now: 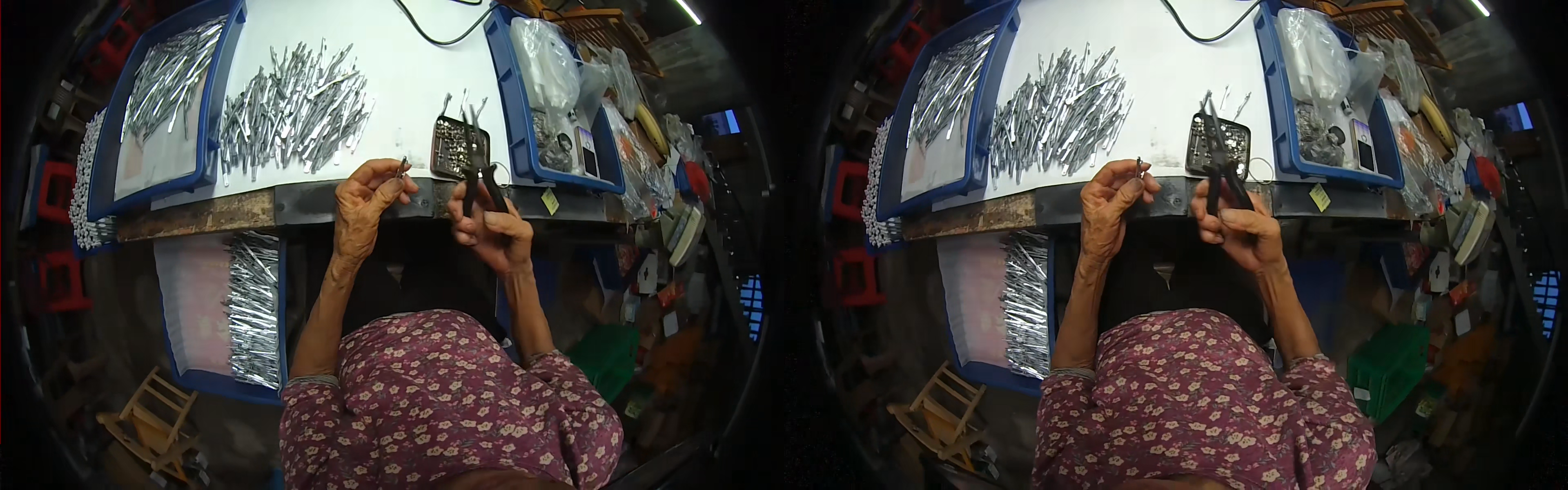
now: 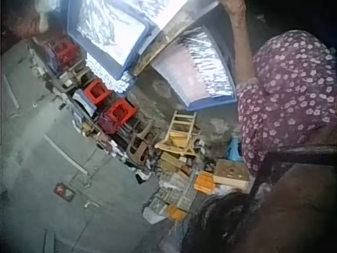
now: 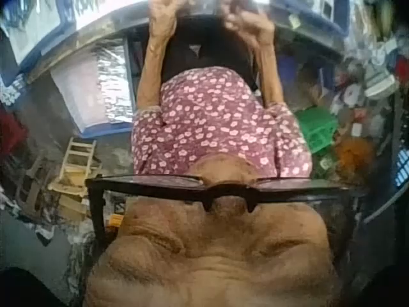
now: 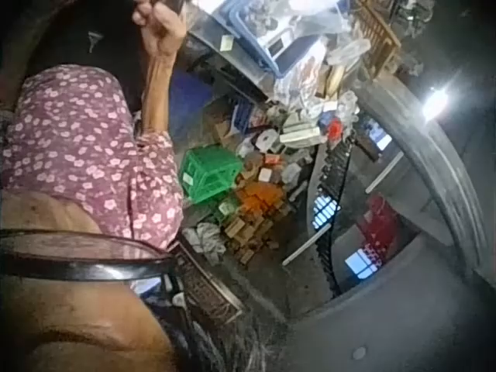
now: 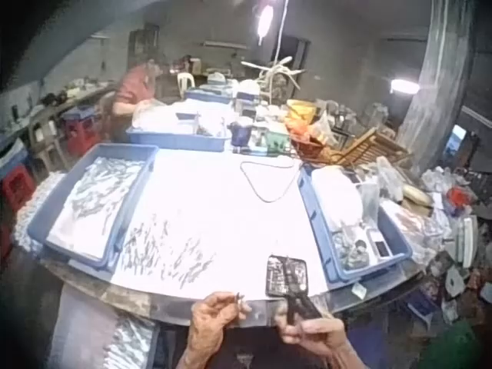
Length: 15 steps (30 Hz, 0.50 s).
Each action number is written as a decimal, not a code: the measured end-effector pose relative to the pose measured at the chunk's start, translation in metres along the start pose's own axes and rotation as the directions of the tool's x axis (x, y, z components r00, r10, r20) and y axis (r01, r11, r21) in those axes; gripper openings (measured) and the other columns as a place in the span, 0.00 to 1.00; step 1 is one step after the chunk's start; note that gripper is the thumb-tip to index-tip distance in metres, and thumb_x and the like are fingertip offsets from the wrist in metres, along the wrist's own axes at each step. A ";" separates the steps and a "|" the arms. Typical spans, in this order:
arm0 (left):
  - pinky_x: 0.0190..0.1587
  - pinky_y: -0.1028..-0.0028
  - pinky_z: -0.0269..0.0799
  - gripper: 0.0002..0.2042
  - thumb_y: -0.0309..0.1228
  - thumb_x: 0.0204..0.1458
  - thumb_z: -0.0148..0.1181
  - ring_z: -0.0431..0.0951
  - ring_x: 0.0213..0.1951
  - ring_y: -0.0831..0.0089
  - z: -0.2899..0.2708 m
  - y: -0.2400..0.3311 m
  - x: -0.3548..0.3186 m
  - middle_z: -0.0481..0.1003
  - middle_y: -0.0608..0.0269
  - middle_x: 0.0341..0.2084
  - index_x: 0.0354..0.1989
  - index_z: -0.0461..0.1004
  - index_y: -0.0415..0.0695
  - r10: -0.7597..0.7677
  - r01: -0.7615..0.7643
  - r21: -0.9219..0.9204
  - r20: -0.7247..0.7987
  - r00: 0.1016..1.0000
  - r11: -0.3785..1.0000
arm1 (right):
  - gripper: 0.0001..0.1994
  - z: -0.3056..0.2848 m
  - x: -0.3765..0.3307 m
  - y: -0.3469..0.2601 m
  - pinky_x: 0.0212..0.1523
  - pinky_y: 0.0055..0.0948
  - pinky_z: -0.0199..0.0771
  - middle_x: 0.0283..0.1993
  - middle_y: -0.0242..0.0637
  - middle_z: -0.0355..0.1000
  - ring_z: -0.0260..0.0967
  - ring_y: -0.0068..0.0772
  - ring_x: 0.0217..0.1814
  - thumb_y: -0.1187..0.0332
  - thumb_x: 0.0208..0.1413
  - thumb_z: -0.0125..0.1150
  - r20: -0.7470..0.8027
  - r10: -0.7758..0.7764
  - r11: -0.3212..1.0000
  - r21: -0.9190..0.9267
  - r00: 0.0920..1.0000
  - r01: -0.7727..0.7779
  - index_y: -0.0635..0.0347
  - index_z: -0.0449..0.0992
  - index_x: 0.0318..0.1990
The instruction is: Assembling and processing small metal components at a workbench.
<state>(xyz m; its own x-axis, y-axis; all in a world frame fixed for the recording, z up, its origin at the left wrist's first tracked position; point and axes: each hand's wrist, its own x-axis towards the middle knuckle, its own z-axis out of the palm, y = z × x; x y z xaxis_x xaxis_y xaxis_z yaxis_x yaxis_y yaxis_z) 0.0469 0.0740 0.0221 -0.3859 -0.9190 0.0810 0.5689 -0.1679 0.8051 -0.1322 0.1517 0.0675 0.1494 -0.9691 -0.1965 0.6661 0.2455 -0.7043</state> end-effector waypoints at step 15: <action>0.32 0.82 0.66 0.08 0.24 0.47 0.56 0.71 0.26 0.79 0.000 -0.013 0.003 0.75 0.59 0.26 0.36 0.71 0.34 -0.044 0.041 0.090 0.036 0.998 0.995 | 0.15 0.010 0.022 -0.005 0.23 0.15 0.53 0.24 0.26 0.59 0.55 0.13 0.25 0.74 0.41 0.57 -0.018 -0.141 0.638 -0.766 0.990 0.077 0.63 0.67 0.40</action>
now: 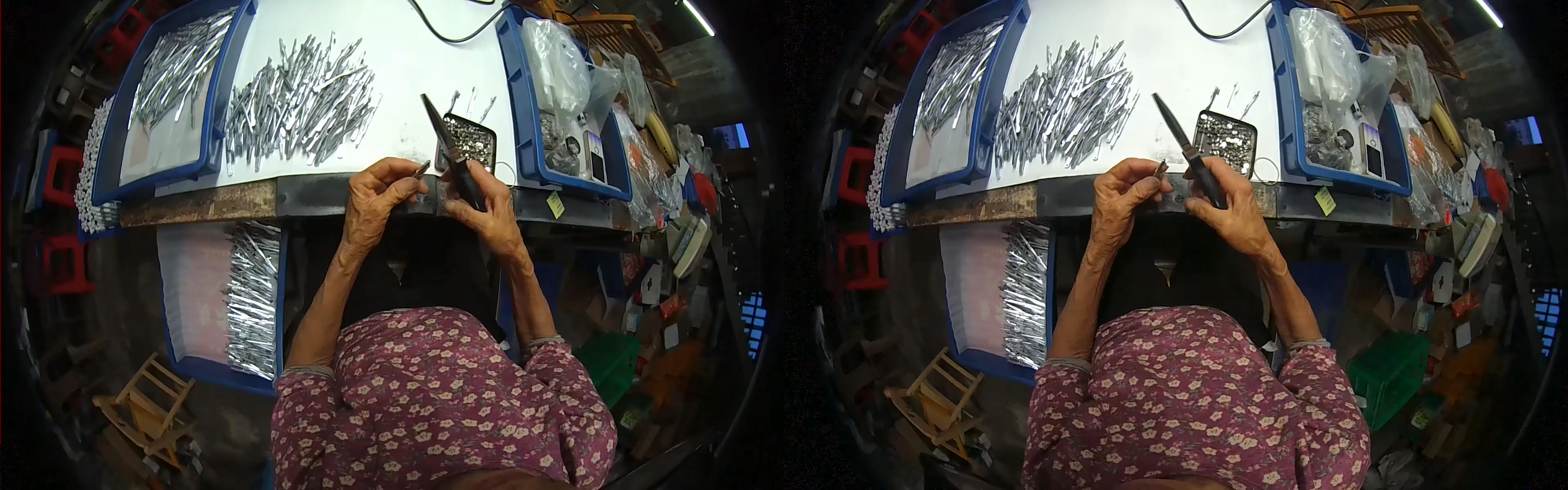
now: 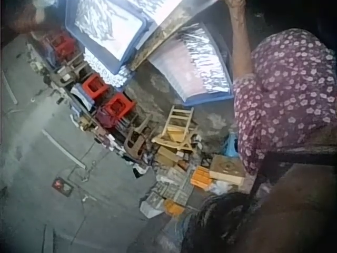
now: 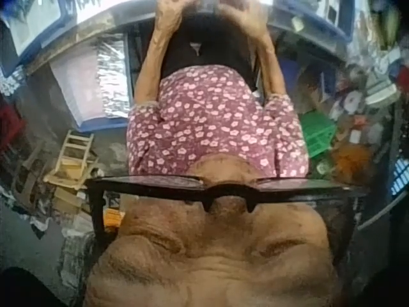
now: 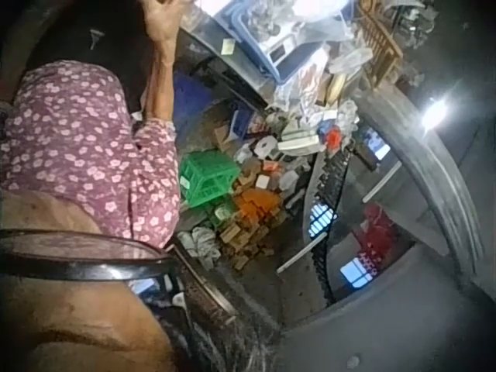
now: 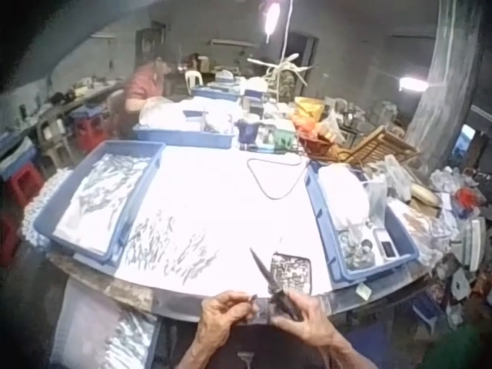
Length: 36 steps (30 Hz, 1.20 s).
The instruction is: Assembling and processing small metal components at a workbench.
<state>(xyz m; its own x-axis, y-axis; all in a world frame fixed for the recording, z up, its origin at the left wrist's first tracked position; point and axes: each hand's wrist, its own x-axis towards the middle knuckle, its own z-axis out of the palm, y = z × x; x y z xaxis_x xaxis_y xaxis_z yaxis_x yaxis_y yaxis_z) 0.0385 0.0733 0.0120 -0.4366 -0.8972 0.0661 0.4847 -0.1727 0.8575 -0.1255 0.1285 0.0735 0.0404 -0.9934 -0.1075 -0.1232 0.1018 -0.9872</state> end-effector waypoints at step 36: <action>0.35 0.82 0.67 0.07 0.24 0.47 0.57 0.72 0.30 0.78 0.000 0.005 -0.003 0.75 0.59 0.28 0.34 0.72 0.34 0.034 -0.037 -0.177 -0.022 0.999 0.984 | 0.19 -0.002 -0.019 -0.009 0.30 0.18 0.63 0.29 0.30 0.62 0.60 0.19 0.28 0.77 0.42 0.59 -0.149 -0.296 0.796 -0.584 0.943 0.158 0.64 0.64 0.45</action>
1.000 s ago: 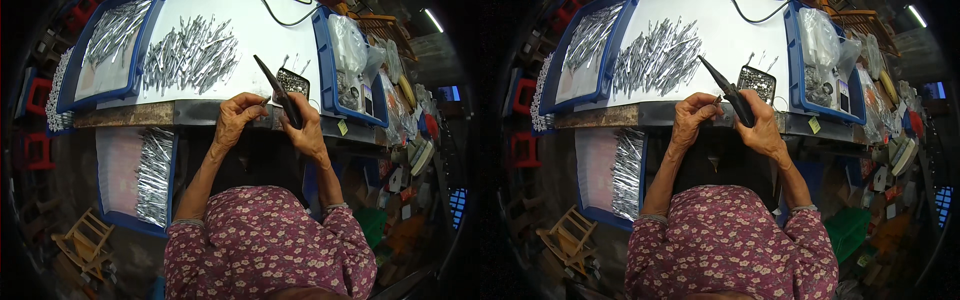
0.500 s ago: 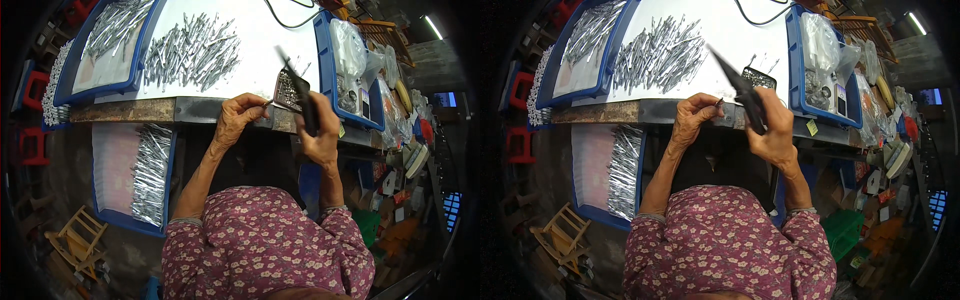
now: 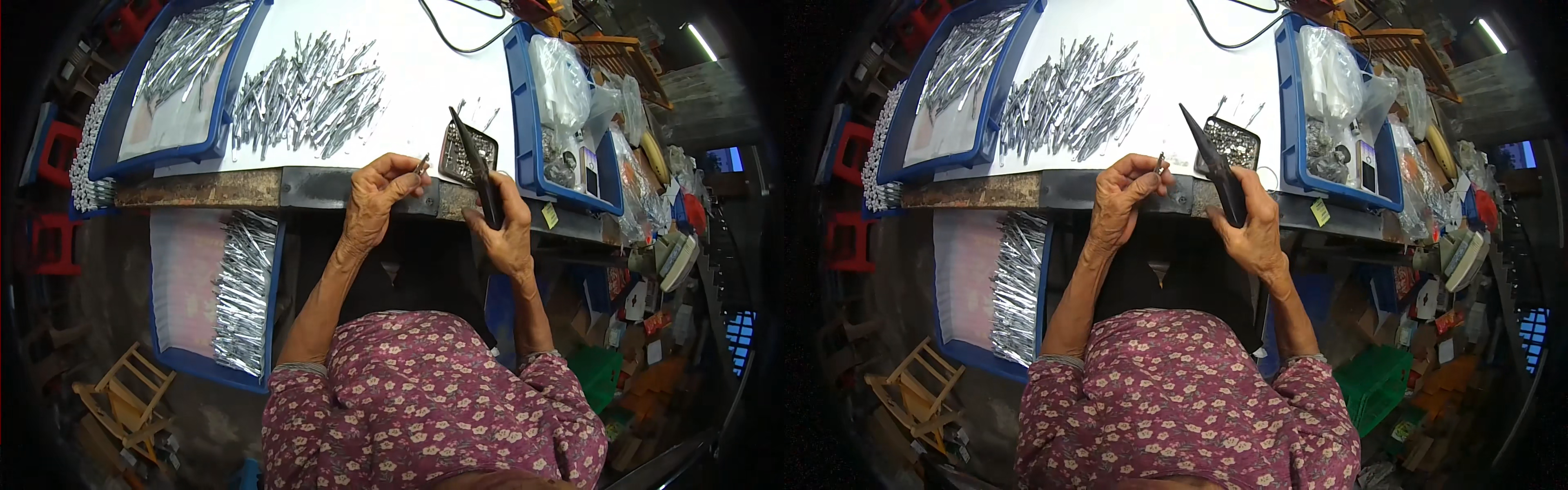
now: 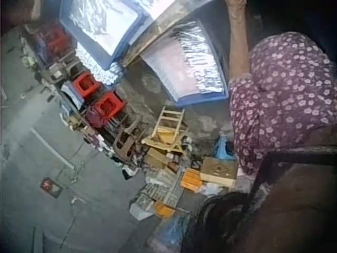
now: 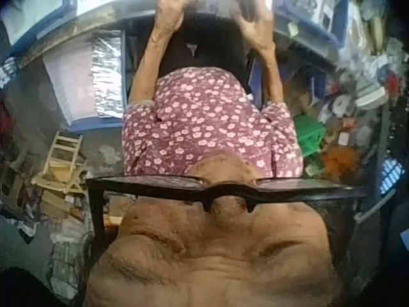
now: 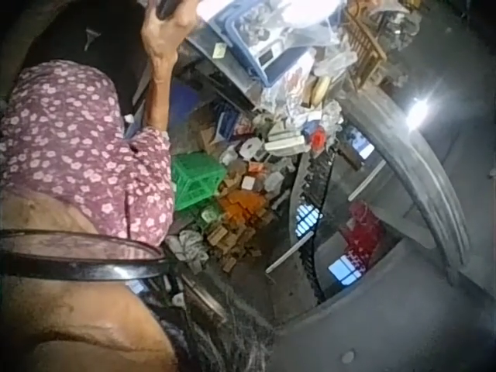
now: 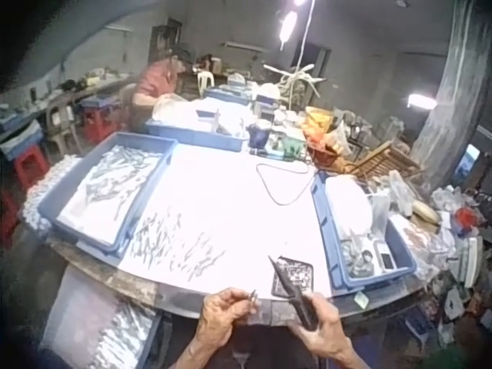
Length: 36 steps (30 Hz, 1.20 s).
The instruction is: Assembling and processing small metal components at a workbench.
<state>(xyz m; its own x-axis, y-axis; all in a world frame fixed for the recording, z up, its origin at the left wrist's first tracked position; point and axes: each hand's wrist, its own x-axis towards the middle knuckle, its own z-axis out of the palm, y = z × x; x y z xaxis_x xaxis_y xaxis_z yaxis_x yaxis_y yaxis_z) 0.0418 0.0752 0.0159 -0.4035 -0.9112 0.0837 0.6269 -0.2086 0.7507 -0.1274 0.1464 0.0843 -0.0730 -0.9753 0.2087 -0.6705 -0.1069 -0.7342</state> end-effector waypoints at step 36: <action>0.19 0.86 0.58 0.07 0.27 0.49 0.56 0.63 0.19 0.85 0.020 0.003 -0.010 0.68 0.67 0.20 0.33 0.69 0.37 -0.127 0.098 -0.240 -0.111 0.986 0.966 | 0.23 0.020 -0.038 0.024 0.32 0.36 0.65 0.32 0.46 0.63 0.64 0.48 0.32 0.78 0.34 0.60 -0.044 -0.324 0.915 -0.269 0.945 0.301 0.66 0.64 0.43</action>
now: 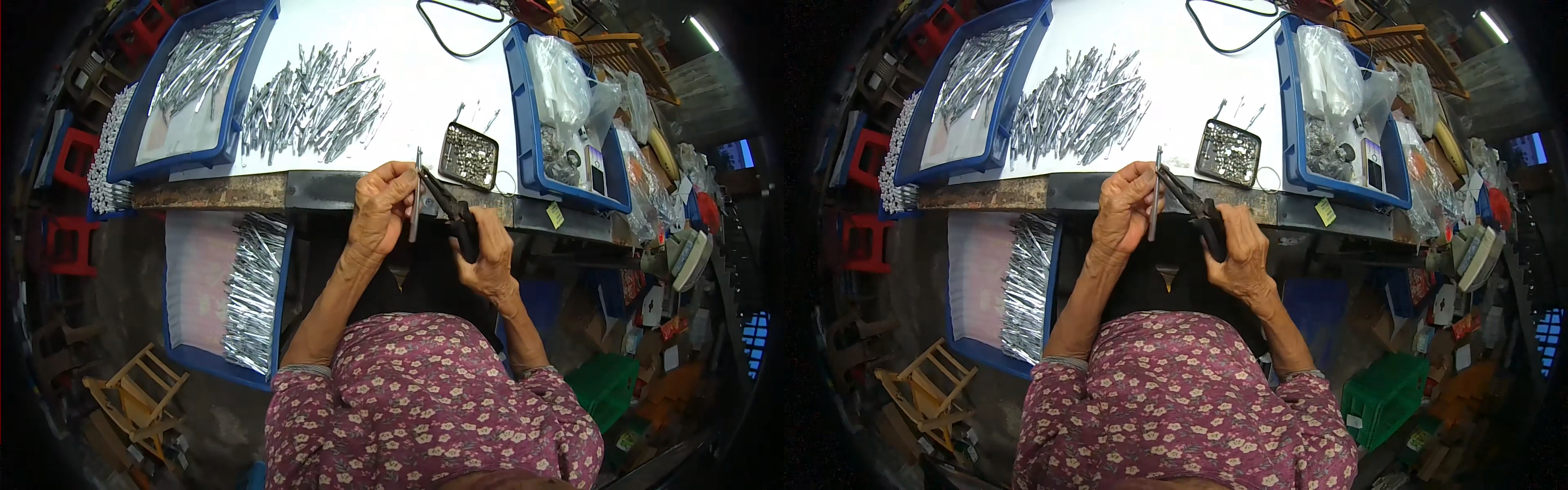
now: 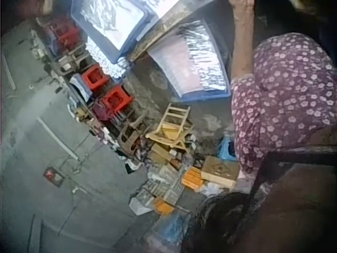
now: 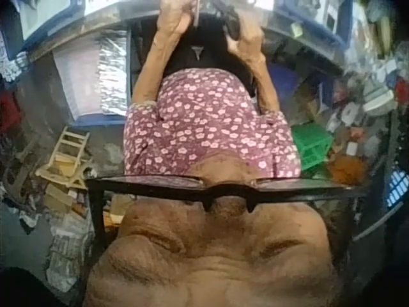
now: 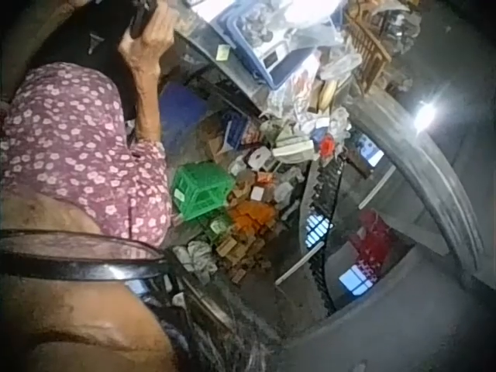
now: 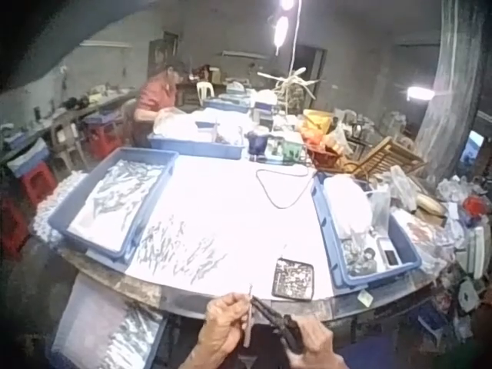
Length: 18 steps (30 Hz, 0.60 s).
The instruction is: Assembling and processing small metal components at a workbench.
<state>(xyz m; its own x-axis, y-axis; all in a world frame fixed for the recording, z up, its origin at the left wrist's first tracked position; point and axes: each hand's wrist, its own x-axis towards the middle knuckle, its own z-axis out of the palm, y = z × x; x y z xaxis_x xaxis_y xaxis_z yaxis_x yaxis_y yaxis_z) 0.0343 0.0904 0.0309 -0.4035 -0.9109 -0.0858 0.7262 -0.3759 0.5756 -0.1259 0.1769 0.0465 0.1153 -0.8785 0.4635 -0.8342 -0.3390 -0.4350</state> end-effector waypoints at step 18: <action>0.23 0.70 0.64 0.02 0.19 0.44 0.52 0.70 0.22 0.62 0.011 0.000 0.017 0.67 0.54 0.20 0.26 0.66 0.36 0.582 -0.525 0.851 0.423 0.694 0.007 | 0.18 -0.009 0.002 -0.013 0.22 0.15 0.52 0.25 0.28 0.59 0.53 0.15 0.22 0.68 0.42 0.60 0.685 0.252 -0.049 0.714 0.683 -0.698 0.68 0.66 0.39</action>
<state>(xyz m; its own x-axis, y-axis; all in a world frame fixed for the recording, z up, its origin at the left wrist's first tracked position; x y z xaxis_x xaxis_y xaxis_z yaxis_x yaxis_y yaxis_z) 0.0213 0.0768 0.0379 -0.0928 -0.7793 0.6197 -0.2571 0.6200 0.7413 -0.1193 0.1825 0.0604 0.2385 -0.9163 -0.3216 0.3455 0.3896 -0.8537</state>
